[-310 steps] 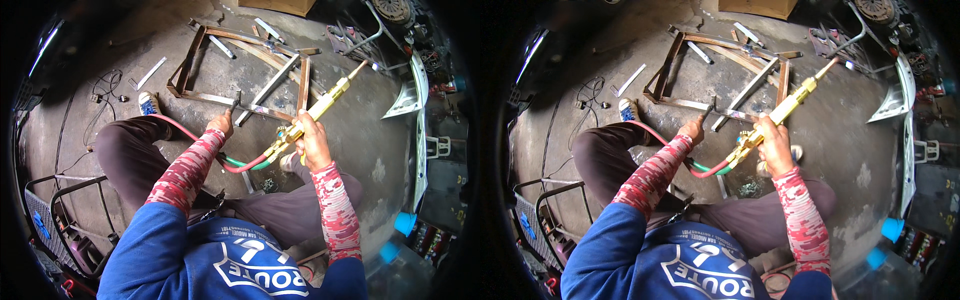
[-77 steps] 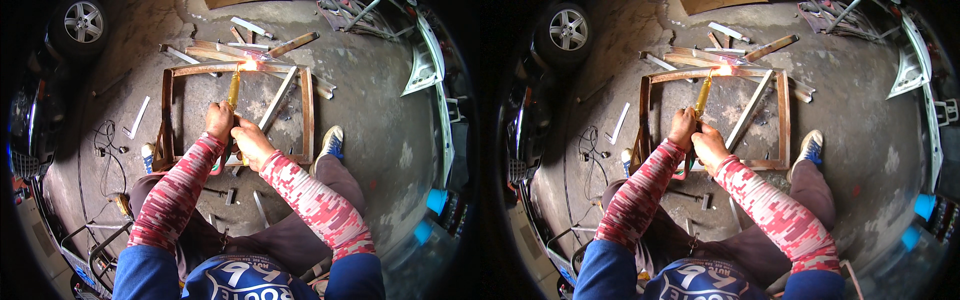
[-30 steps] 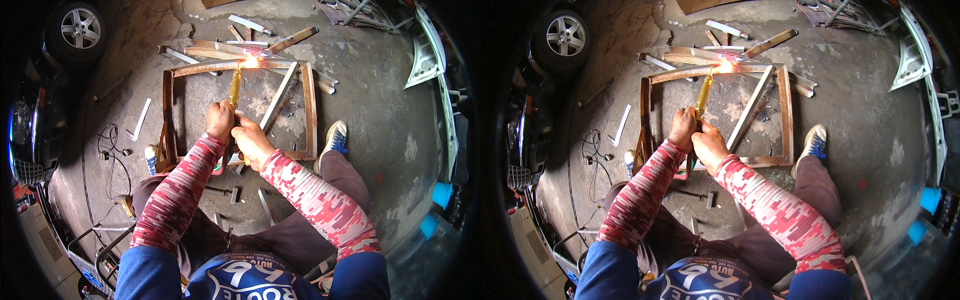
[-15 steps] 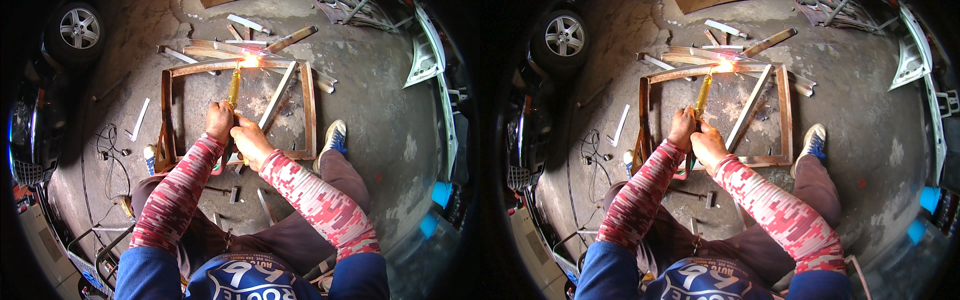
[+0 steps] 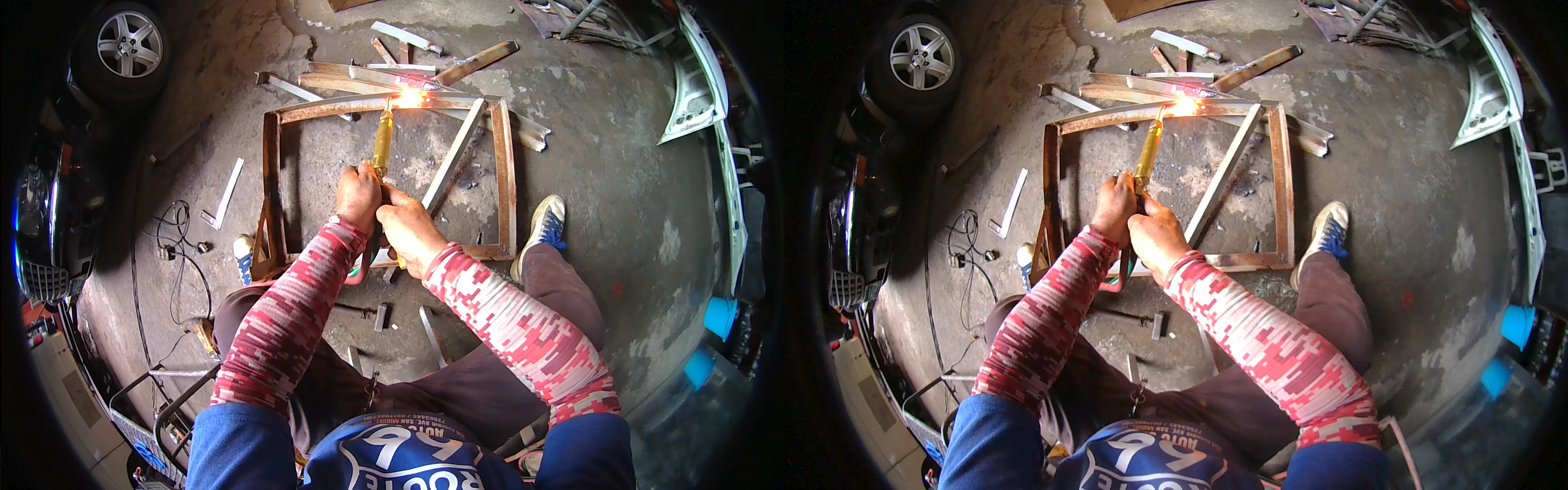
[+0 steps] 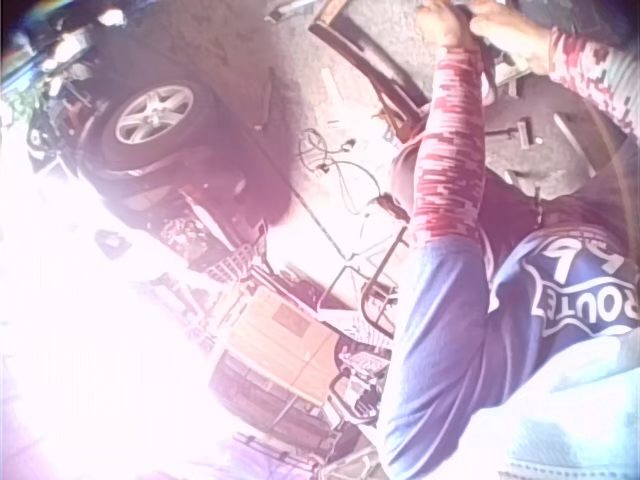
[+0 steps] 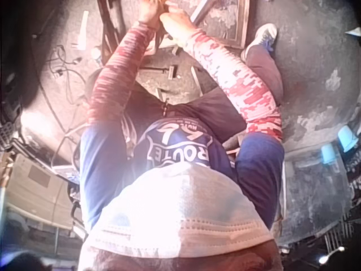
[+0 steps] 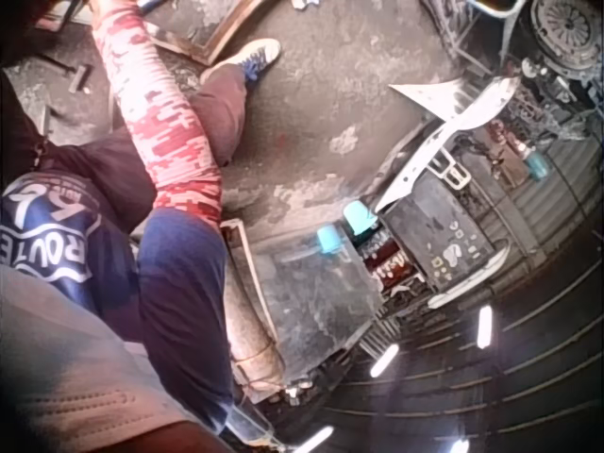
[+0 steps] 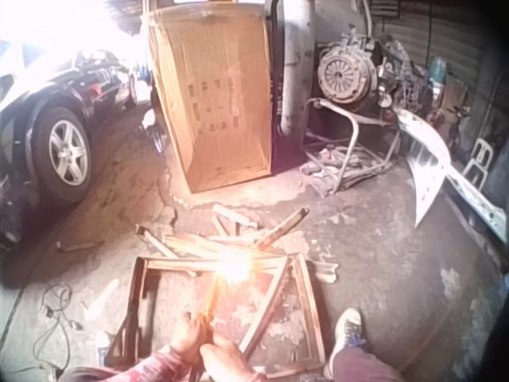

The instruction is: The person sits on the floor and uses a welding torch to join metal pieces of a rectangular frame. They repeatedly apply the torch to the joints, then use a hammer to tap and align the frame sections.

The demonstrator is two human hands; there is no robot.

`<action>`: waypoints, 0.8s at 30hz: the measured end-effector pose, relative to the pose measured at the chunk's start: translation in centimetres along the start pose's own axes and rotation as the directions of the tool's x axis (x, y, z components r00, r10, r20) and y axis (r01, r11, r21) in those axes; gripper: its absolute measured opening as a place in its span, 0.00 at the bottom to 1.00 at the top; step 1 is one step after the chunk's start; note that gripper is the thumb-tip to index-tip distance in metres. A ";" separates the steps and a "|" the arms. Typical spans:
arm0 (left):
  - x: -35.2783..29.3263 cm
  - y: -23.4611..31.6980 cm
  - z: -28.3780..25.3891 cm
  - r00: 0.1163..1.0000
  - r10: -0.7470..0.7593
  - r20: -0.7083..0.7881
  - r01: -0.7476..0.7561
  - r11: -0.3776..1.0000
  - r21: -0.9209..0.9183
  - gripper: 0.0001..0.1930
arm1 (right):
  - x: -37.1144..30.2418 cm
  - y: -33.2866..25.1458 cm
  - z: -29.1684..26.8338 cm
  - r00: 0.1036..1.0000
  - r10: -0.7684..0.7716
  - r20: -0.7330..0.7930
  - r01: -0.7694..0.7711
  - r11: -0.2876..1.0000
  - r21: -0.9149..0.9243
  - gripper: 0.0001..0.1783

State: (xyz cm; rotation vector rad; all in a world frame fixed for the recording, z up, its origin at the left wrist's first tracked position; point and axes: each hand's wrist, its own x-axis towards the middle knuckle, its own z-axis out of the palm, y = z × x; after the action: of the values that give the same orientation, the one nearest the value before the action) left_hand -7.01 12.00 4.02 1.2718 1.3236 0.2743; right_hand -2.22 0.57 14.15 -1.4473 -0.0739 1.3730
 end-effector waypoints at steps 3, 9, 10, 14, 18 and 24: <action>-0.3 0.3 0.1 1.000 -0.020 -0.003 0.020 1.000 -0.013 0.24 | -0.1 -0.1 0.2 1.000 -0.012 -0.006 0.012 0.999 0.039 0.30; -0.7 0.9 0.0 0.999 -0.026 -0.018 0.026 1.000 0.008 0.24 | 0.0 0.0 0.0 0.999 0.009 0.033 -0.009 1.000 0.023 0.30; -0.7 0.9 0.0 1.000 -0.025 -0.019 0.025 1.000 0.006 0.24 | 0.0 0.1 0.0 1.000 0.002 0.021 -0.003 0.999 0.036 0.30; -0.9 1.1 0.0 0.999 -0.007 -0.035 0.009 0.998 0.059 0.24 | 0.4 0.4 0.1 1.000 0.004 0.004 -0.004 0.999 0.031 0.29; -0.8 1.0 0.1 0.999 -0.030 -0.021 0.030 1.000 -0.006 0.24 | 0.4 0.3 -0.2 0.999 -0.022 0.042 0.024 0.999 -0.035 0.31; -0.4 0.5 0.0 0.999 -0.035 0.018 0.036 0.998 -0.042 0.25 | 0.3 0.1 0.2 0.999 -0.023 0.043 0.022 1.000 0.017 0.31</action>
State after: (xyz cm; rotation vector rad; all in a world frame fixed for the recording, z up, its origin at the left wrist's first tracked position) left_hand -6.88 11.88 4.61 1.2116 1.3177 0.2648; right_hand -2.34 0.87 13.90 -1.3998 -0.1065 1.3833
